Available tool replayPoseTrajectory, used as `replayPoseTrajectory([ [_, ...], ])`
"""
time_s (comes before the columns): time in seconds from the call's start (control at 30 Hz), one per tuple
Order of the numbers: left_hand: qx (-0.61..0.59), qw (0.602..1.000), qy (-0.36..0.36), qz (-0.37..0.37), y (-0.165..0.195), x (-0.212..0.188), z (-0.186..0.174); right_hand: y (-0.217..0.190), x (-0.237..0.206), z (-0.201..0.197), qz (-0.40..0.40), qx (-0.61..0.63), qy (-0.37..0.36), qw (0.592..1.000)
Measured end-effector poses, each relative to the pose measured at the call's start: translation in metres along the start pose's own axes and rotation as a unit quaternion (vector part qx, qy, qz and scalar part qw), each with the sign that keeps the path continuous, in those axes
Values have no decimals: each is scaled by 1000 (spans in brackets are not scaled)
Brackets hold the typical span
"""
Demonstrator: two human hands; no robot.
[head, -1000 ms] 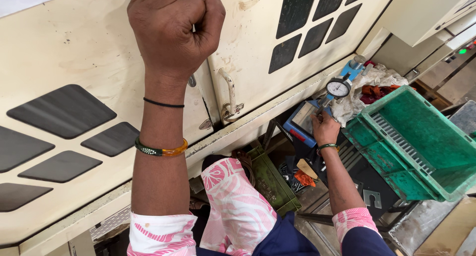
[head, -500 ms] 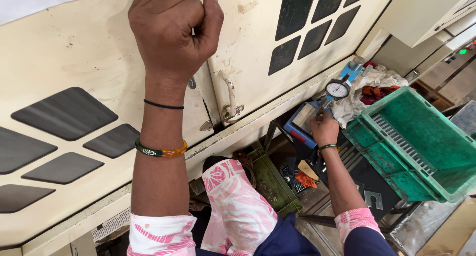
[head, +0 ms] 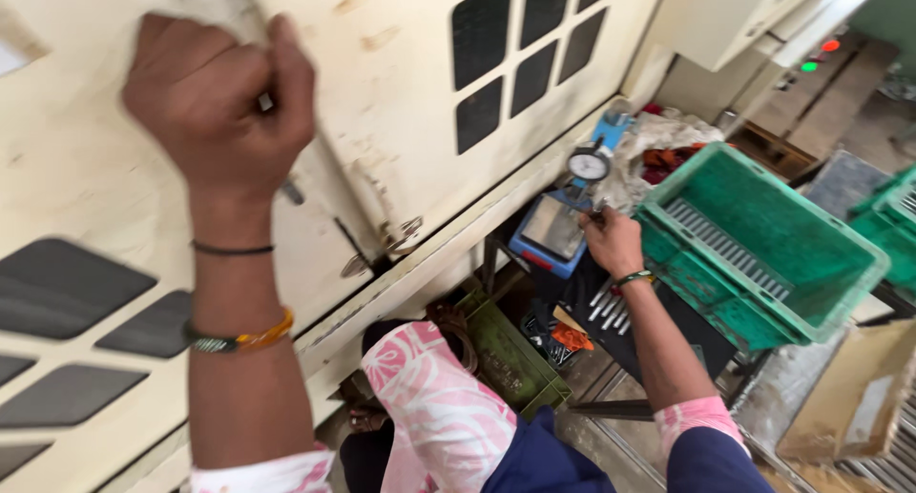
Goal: The person repeatedly picks up small metal rods from a green crate, measures them using a dial indicator on a stand, and places them back into the crate. They also briefly open the machine door to place a rod inside.
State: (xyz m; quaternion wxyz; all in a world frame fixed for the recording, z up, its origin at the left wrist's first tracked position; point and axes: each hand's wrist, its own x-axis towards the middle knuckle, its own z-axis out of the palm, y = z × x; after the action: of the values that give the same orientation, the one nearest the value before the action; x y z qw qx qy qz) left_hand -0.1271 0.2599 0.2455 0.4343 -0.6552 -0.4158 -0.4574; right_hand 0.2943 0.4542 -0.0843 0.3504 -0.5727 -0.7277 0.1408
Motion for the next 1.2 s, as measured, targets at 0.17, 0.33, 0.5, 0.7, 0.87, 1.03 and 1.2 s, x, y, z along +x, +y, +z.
replayPoseTrajectory([
  [0.17, -9, 1000, -20, 3, 0, -1, 1, 32, 19, -82, -24, 22, 88, 996],
  [0.33, -28, 999, -29, 26, -4, 0, 5, 106, 50, -170, 20, -106, 115, 987],
  [0.5, -37, 994, -65, -75, -1, -12, 11, 185, 68, -227, 102, -290, -61, 949],
  [0.7, -53, 996, -61, -41, -8, -23, 15, 218, 42, -228, 245, -150, -117, 951],
  [0.87, -38, 994, -75, -66, -9, -31, 20, 225, 26, -218, 267, -162, -157, 937],
  [1.03, -54, 991, -78, -99, -7, -34, 24, 228, 31, -199, 182, -253, -322, 894],
  [1.2, -106, 982, -83, -132, -4, -35, 30, 226, 30, -192, 232, -238, -367, 869],
])
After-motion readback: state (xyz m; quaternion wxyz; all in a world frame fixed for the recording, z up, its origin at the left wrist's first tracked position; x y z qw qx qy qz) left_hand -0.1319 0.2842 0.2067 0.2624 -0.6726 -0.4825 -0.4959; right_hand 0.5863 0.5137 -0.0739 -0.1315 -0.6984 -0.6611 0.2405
